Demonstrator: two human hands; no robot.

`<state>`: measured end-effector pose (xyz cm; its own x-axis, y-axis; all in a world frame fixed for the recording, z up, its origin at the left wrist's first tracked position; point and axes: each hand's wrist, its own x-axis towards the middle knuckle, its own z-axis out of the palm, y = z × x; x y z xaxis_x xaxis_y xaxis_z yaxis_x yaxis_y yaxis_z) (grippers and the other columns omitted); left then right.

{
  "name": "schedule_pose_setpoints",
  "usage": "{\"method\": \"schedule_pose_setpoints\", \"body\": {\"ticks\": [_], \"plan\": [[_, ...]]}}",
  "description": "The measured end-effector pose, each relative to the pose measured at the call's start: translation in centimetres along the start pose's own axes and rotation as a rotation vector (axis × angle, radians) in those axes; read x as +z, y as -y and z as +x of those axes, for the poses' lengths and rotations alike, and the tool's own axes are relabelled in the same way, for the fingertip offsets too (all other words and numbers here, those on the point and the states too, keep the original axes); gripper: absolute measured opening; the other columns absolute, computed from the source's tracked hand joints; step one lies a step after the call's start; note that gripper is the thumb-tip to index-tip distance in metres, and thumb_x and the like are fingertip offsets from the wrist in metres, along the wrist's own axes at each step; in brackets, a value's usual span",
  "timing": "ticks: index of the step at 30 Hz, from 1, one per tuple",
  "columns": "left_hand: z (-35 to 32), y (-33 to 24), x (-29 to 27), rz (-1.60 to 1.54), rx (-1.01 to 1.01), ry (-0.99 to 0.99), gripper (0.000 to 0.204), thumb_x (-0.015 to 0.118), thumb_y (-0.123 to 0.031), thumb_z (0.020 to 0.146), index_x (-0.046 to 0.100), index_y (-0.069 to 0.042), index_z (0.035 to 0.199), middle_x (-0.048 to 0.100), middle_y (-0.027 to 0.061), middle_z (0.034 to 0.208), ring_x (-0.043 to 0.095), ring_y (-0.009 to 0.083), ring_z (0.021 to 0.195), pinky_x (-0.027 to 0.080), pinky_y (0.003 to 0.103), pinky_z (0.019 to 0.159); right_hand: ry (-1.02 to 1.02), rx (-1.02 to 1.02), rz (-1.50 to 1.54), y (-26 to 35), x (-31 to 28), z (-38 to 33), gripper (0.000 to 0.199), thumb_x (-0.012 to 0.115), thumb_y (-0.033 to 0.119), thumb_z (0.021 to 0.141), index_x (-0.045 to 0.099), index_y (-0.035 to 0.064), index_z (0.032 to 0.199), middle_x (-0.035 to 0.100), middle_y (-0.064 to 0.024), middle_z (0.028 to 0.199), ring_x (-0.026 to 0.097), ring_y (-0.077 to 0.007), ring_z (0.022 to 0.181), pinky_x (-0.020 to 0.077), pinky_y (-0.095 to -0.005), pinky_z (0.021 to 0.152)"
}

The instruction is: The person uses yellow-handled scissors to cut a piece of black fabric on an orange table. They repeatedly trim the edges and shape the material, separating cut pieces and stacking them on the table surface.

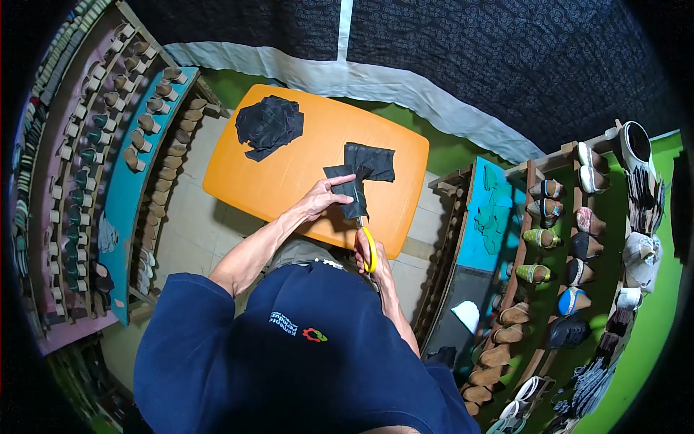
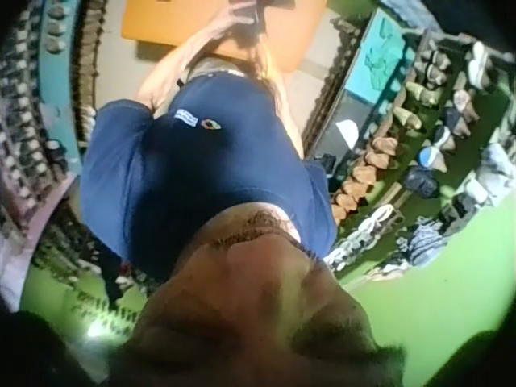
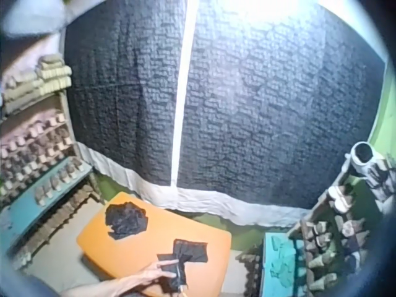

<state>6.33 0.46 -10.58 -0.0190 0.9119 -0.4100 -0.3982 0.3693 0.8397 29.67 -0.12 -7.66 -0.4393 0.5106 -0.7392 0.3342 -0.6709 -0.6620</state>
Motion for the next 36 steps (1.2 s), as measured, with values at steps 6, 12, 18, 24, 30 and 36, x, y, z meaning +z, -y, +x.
{"method": "schedule_pose_setpoints", "body": {"ticks": [6,12,18,24,30,36], "plan": [[1.8,2.1,-0.5,-0.086,0.026,0.002,0.068,0.073,0.004,0.081,0.05,-0.007,0.144,0.069,0.0068,0.114,0.066,0.0136,0.101,0.049,0.028,0.099,-0.041,-0.078,0.015,-0.9,0.0,0.1,0.055,0.064,0.06,0.09,0.055,0.0098,0.069,0.047,0.0013,0.053,0.044,-0.0084,0.039,0.0384,-0.0253,0.036],[0.9,1.1,0.3,-0.131,0.088,-0.048,0.07,0.075,0.004,0.08,0.05,-0.007,0.144,0.067,0.0077,0.121,0.063,0.0166,0.11,0.047,0.03,0.102,-0.016,-0.06,-0.013,-0.9,0.1,0.5,0.058,0.064,0.063,0.088,0.055,0.0083,0.072,0.048,0.0006,0.054,0.046,-0.0093,0.04,0.0411,-0.0259,0.038],[0.5,1.4,1.3,-0.112,0.084,-0.035,0.075,0.077,0.005,0.078,0.047,-0.006,0.146,0.067,0.0073,0.117,0.065,0.0146,0.103,0.05,0.028,0.097,-0.005,-0.003,0.076,-0.6,0.4,1.1,0.059,0.063,0.066,0.087,0.056,0.0074,0.08,0.046,0.001,0.055,0.046,-0.0099,0.043,0.0405,-0.0258,0.039],[0.1,1.4,1.8,-0.162,0.068,-0.047,0.078,0.076,0.007,0.077,0.045,-0.006,0.147,0.068,0.0077,0.117,0.065,0.0133,0.1,0.052,0.026,0.093,-0.043,-0.014,0.014,-1.0,0.2,1.0,0.057,0.065,0.063,0.087,0.055,0.0086,0.076,0.045,0.002,0.054,0.044,-0.0091,0.041,0.0393,-0.0252,0.038],[0.4,1.4,1.8,-0.184,0.075,-0.028,0.079,0.075,0.008,0.078,0.042,-0.006,0.149,0.068,0.0073,0.117,0.065,0.0138,0.1,0.052,0.027,0.093,-0.06,-0.063,0.019,-1.1,0.2,1.1,0.056,0.065,0.063,0.088,0.055,0.0093,0.074,0.046,0.0017,0.053,0.045,-0.0093,0.04,0.0407,-0.0249,0.038],[0.8,3.2,0.7,-0.096,0.016,0.009,0.079,0.072,0.007,0.08,0.04,-0.007,0.15,0.068,0.0057,0.111,0.066,0.0123,0.091,0.054,0.025,0.087,-0.028,-0.016,0.063,-0.7,0.4,2.1,0.061,0.061,0.068,0.087,0.056,0.0071,0.079,0.047,0.0006,0.055,0.049,-0.0101,0.043,0.0435,-0.0256,0.041]]}}
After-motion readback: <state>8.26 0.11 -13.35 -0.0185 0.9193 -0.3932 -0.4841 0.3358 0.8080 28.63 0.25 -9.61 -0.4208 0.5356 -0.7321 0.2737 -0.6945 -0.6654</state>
